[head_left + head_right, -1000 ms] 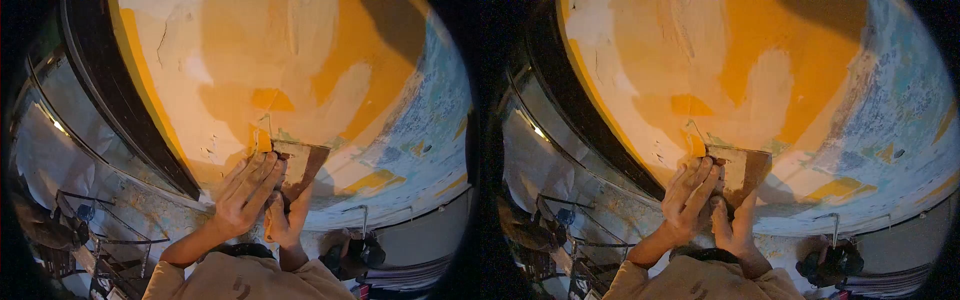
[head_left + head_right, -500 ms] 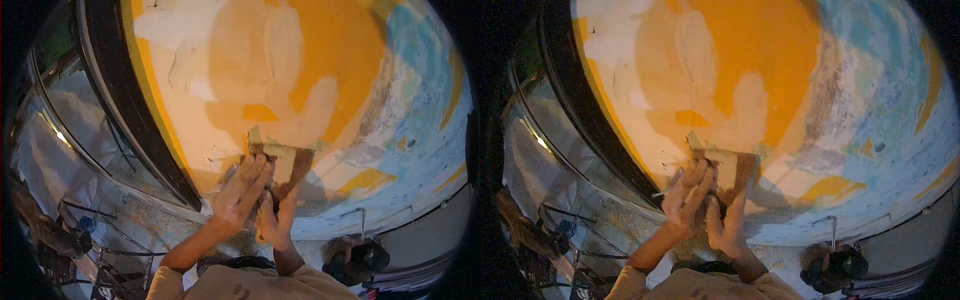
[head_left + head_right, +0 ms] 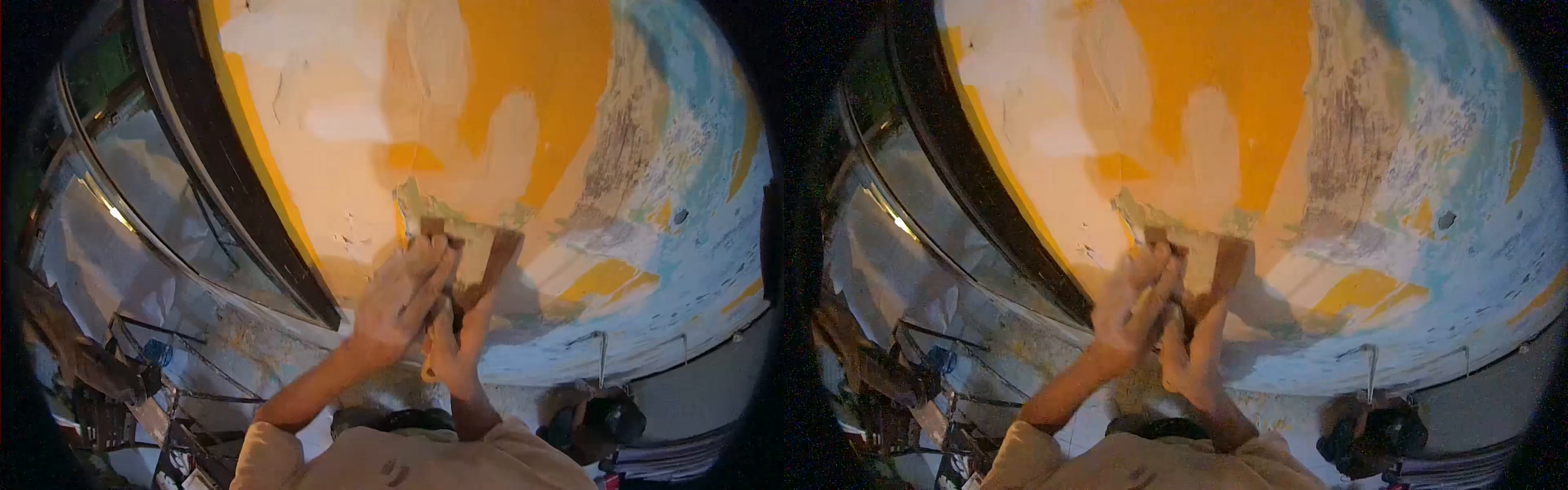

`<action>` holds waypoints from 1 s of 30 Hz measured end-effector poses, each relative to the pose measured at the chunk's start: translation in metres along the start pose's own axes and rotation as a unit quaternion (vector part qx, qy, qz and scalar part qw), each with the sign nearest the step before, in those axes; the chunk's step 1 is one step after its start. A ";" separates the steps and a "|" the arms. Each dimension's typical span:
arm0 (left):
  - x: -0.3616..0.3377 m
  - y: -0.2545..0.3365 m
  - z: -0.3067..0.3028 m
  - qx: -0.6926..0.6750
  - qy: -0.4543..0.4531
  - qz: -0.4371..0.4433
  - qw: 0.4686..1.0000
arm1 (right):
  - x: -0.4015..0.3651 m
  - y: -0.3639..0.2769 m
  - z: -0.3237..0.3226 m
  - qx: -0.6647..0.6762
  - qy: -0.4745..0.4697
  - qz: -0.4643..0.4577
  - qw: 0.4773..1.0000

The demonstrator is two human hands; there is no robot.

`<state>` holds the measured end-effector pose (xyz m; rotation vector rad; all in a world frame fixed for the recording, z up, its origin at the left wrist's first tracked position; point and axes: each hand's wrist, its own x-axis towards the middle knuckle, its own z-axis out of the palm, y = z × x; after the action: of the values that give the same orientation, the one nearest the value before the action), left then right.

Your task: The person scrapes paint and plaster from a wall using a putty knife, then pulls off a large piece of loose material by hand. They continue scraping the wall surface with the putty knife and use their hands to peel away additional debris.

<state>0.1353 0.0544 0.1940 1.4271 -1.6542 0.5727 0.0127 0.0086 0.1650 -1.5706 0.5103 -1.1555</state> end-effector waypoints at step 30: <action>0.011 0.006 -0.016 0.040 -0.006 -0.011 0.999 | 0.011 0.004 0.011 -0.054 -0.009 -0.099 0.994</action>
<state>0.1346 0.0620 0.2129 1.5080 -1.6393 0.6258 0.0277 0.0040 0.1661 -1.7540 0.4186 -1.2790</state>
